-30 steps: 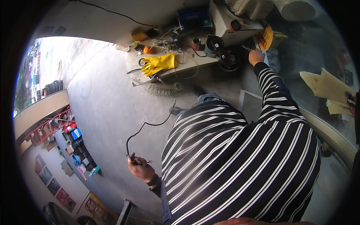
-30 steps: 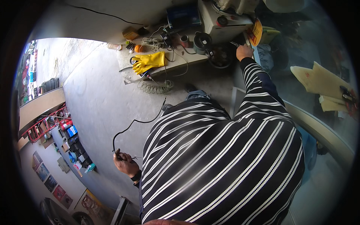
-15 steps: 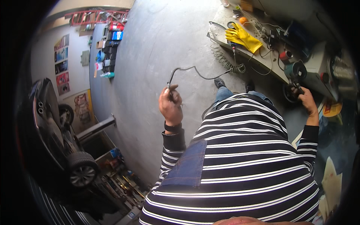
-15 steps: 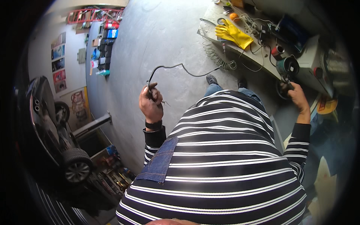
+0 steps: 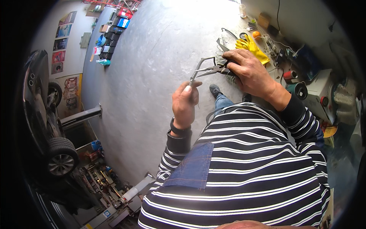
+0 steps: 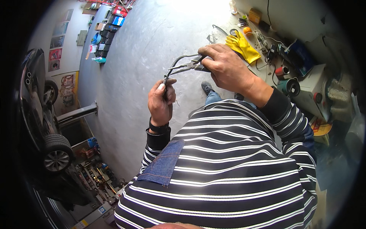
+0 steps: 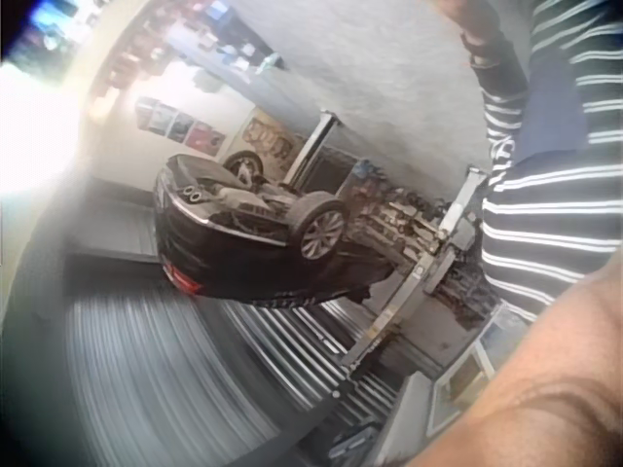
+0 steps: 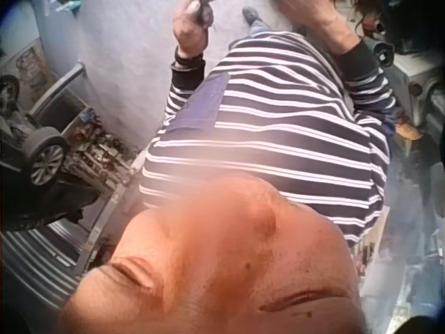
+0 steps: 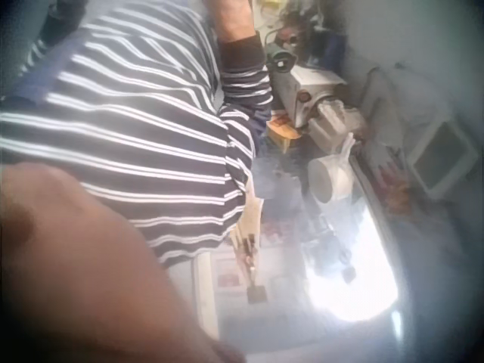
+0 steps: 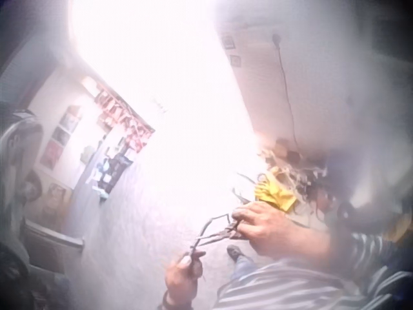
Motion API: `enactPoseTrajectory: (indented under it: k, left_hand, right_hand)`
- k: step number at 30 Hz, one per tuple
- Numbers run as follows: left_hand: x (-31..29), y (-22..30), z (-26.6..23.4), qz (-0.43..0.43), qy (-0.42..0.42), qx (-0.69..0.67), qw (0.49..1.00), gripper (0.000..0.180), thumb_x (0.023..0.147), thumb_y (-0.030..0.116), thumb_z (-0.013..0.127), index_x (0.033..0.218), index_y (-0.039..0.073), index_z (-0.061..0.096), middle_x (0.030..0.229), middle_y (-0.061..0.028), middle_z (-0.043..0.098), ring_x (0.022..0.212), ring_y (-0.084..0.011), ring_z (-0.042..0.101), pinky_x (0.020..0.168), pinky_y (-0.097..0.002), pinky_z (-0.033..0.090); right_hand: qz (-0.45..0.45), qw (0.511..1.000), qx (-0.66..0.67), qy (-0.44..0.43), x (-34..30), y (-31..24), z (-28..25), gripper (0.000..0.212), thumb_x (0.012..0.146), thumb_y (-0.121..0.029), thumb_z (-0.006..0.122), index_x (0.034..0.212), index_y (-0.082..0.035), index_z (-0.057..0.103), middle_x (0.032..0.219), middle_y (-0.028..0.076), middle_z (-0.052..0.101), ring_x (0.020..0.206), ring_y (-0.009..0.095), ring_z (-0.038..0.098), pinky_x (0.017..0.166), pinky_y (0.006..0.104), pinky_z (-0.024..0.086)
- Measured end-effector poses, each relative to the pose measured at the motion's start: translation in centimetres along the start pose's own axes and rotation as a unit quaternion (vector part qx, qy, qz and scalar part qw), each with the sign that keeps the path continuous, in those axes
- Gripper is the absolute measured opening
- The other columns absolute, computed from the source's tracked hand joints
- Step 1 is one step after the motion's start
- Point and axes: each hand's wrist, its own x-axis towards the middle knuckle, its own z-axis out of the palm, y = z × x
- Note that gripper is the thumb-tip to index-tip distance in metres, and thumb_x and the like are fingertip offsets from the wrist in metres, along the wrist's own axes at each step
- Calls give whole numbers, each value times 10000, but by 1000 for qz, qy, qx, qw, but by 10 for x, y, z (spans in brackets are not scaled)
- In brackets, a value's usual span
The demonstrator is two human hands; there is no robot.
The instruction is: The person uses pliers to strip insulation from the ends of several wires. They repeatedly grip, twist, and pull the insulation off each wire end, then place the pliers back on the workbench before moving to the next wire.
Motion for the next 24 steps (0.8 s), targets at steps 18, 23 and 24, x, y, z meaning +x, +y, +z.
enactPoseTrajectory:
  k: [18, 23, 24]
  left_hand:
    - [7, 22, -42, -14, -43, 62, 997, 431, 985, 259, 498, 1057, -123, 682, 627, 29, 442, 565, -61, 345, 535, -249, 277]
    - [7, 24, -51, -33, -65, 50, 996, 380, 1007, 225, 490, 1042, -84, 708, 645, 70, 407, 596, -38, 323, 552, -244, 257]
    - [7, 24, -51, -30, -63, 53, 996, 380, 1006, 226, 490, 1040, -84, 708, 643, 71, 407, 594, -38, 323, 551, -243, 257]
  right_hand:
    - [-163, 981, -80, -73, 68, 12, 3, 121, 815, -75, 687, 907, -20, 744, 1174, 90, 658, 1148, 246, 623, 996, 391, 521]
    - [-215, 968, -92, -96, 85, 19, 7, 110, 821, -131, 698, 863, -41, 745, 1068, 52, 640, 1038, 204, 621, 905, 344, 538]
    - [-216, 966, -81, -117, 87, 21, 6, 112, 820, -134, 701, 863, -41, 746, 1053, 48, 636, 1025, 200, 619, 896, 340, 537]
